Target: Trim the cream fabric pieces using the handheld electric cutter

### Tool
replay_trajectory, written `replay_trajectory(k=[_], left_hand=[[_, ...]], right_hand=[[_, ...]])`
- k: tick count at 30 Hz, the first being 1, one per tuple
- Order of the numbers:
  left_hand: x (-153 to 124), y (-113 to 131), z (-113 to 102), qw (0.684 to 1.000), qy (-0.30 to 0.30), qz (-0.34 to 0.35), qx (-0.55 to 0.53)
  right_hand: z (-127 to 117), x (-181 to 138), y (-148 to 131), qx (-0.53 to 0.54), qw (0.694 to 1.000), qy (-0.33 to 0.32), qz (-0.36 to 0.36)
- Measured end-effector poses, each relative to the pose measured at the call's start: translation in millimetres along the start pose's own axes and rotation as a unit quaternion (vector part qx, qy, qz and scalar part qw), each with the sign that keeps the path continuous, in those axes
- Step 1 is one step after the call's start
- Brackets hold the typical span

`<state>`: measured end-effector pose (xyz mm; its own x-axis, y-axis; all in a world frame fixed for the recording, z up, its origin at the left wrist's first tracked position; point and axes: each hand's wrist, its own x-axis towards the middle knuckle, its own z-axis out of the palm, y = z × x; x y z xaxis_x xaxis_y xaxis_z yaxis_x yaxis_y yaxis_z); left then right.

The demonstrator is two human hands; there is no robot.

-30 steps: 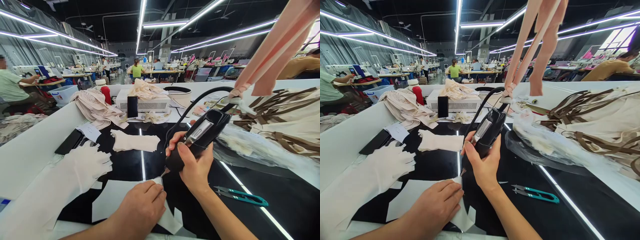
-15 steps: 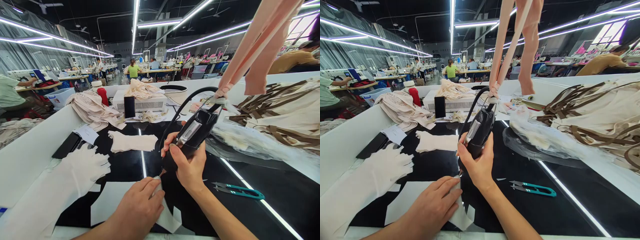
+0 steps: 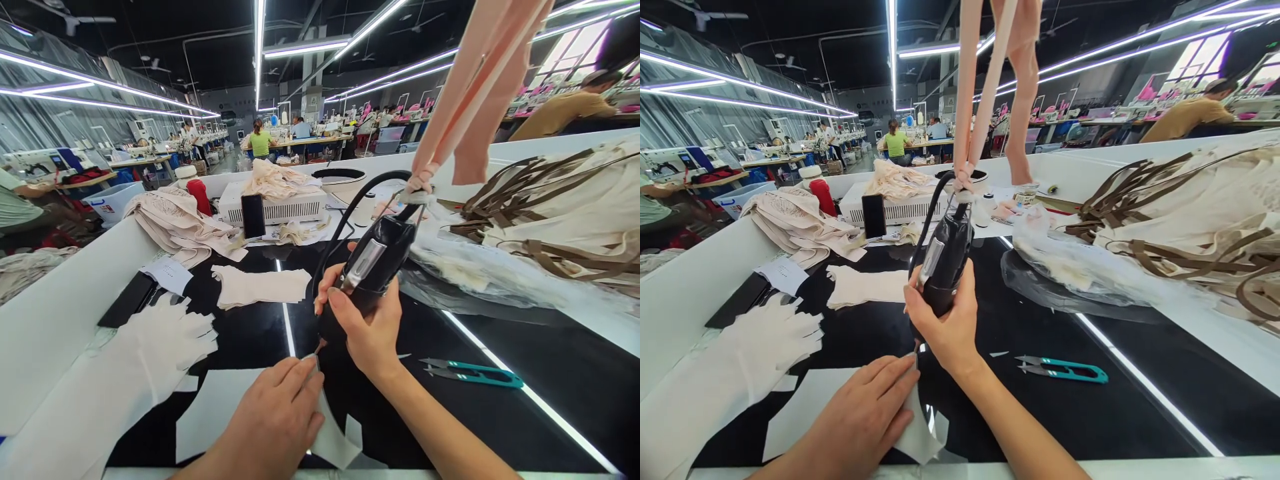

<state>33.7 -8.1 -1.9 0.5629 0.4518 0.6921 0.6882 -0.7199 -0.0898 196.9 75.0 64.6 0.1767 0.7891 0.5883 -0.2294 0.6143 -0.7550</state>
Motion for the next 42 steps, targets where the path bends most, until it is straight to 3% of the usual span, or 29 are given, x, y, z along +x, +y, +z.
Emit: replay_trajectory(k=[22,42], left_hand=[[-13,-4,11,0.996,-0.065,0.053,0.043],[-18,-1,19,0.991,-0.061,0.079,0.093]], right_hand=[[1,4,-2,-0.004,1.000,0.012,0.011],[3,0,-3,-0.026,0.999,0.018,0.020]])
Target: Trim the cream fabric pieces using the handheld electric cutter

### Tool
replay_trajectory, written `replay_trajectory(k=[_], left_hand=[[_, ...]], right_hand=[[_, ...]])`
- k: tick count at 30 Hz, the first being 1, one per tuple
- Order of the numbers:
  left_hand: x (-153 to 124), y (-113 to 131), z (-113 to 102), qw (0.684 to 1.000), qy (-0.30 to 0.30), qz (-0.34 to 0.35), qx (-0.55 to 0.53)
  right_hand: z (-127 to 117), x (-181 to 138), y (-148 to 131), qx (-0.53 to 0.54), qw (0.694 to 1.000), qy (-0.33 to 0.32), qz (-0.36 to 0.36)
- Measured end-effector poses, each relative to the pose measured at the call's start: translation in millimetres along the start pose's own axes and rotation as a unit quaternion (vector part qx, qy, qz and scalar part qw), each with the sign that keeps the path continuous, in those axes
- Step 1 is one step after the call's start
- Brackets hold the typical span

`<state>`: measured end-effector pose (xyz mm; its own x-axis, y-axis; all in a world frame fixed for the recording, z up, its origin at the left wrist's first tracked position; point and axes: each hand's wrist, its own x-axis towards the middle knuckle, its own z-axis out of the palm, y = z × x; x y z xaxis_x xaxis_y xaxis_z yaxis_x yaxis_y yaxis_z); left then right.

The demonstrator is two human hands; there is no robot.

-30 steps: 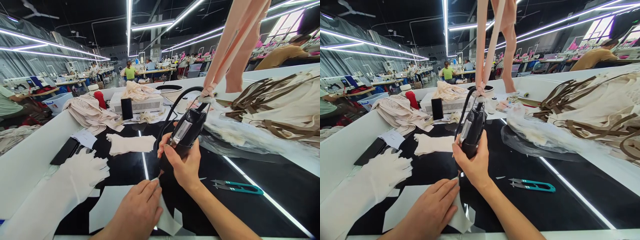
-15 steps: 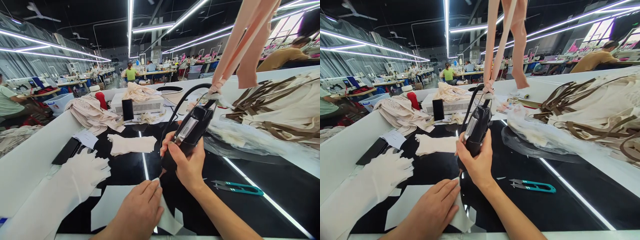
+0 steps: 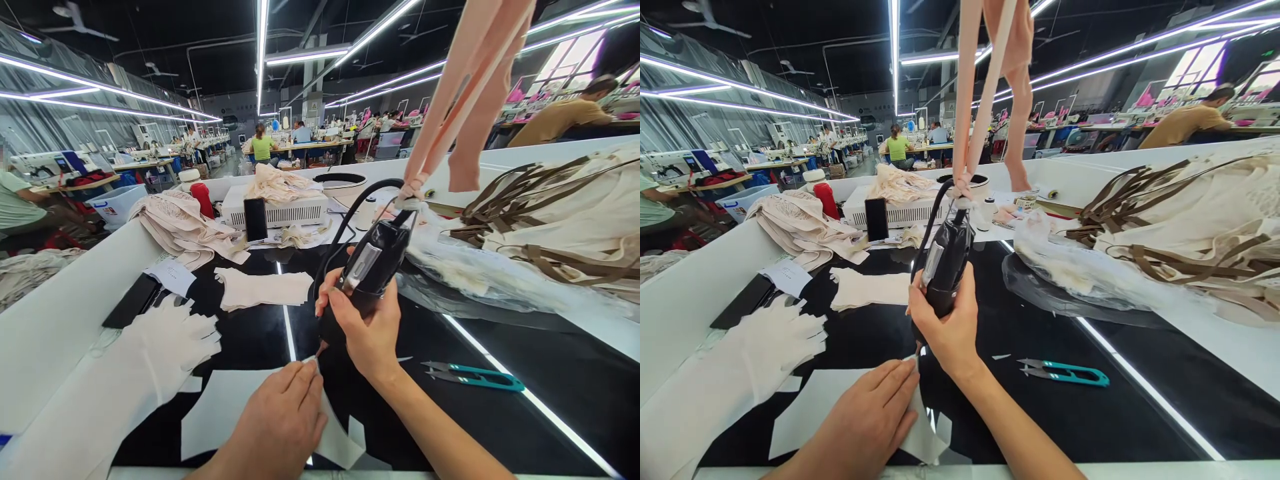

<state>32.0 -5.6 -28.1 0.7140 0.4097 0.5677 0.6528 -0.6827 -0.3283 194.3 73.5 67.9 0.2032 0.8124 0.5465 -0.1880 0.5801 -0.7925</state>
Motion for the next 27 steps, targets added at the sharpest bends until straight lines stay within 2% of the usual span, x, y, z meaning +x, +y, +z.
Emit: replay_trajectory(k=[4,8,19,25,27], left_hand=[[2,0,-1,1.000,0.014,-0.004,0.005],[-2,1,2,1.000,-0.013,-0.005,0.000],[-5,2,6,0.999,-0.035,-0.004,-0.007],[3,0,0,1.000,0.023,-0.020,-0.003],[4,0,-2,1.000,0.018,-0.023,-0.002]], right_hand=[[2,-1,0,0.015,1.000,-0.002,-0.007],[3,-2,1,0.010,1.000,-0.002,-0.006],[6,-3,1,0.022,1.000,-0.012,-0.002],[10,-4,2,0.032,0.999,-0.014,-0.008],[10,-4,1,0.037,0.999,-0.012,-0.007]])
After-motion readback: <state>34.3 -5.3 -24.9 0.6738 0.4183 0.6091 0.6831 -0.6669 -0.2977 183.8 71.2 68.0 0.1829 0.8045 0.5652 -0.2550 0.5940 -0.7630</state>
